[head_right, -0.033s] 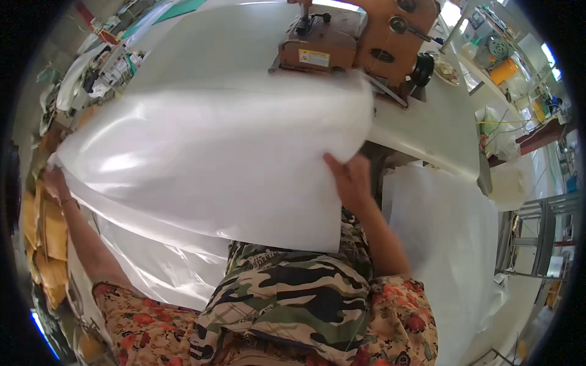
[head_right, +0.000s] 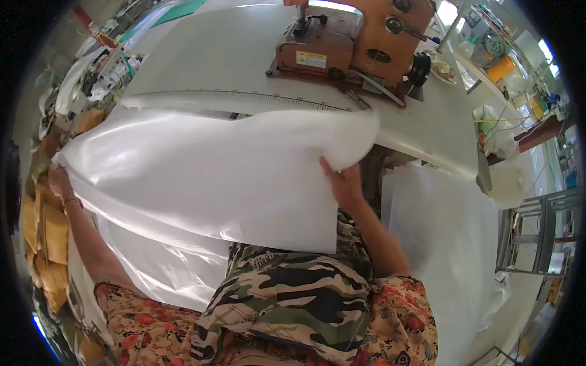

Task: Operate an industrial sewing machine to join large white plastic or rubberized sheets.

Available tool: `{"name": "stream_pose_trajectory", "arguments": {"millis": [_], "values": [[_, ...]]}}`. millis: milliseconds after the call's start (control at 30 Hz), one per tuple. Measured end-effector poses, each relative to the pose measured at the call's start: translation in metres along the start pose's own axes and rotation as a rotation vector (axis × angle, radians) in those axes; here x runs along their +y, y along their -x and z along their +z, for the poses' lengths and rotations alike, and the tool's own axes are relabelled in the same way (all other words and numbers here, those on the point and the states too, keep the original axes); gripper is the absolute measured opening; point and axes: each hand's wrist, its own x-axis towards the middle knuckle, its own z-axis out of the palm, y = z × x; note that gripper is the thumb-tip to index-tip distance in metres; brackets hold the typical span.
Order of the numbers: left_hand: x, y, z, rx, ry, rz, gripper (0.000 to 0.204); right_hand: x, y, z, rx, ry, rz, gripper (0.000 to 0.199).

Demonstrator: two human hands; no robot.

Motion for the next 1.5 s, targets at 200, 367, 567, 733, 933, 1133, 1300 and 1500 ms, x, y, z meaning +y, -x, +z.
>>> {"name": "stream_pose_trajectory", "arguments": {"millis": [200, 367, 567, 733, 933, 1133, 1300, 1500], "values": [[0.079, 0.018, 0.002, 0.119, 0.101, 0.213, 0.045, 0.065, 0.001, -0.011, 0.011, -0.22, 0.172, 0.044], [0.101, 0.02, -0.033, 0.191, 0.423, 0.254, 0.054, 0.074, -0.01, -0.007, -0.034, -0.194, 0.239, 0.043], [0.109, 0.053, -0.13, 0.017, 0.411, 0.543, 0.04, 0.085, -0.017, -0.01, -0.032, -0.038, 0.207, 0.047], [0.111, 0.096, -0.217, -0.091, 0.288, 0.702, 0.024, 0.075, -0.03, -0.013, -0.106, 0.13, 0.04, 0.05], [0.131, 0.161, -0.319, -0.05, 0.843, 0.802, 0.005, 0.031, -0.041, -0.011, 0.091, 0.262, -0.255, 0.045], [0.237, 0.212, -0.36, -0.74, 1.538, 2.084, 0.011, -0.009, -0.077, 0.003, 0.063, 0.248, -0.242, 0.036], [0.329, 0.318, -0.328, -0.913, 1.891, 1.55, 0.013, -0.037, -0.091, 0.021, -0.012, -0.076, -0.217, 0.033], [0.382, 0.358, -0.296, -1.064, 1.958, 0.902, 0.014, -0.064, -0.044, 0.007, -0.508, 0.14, -0.647, 0.012]]}}
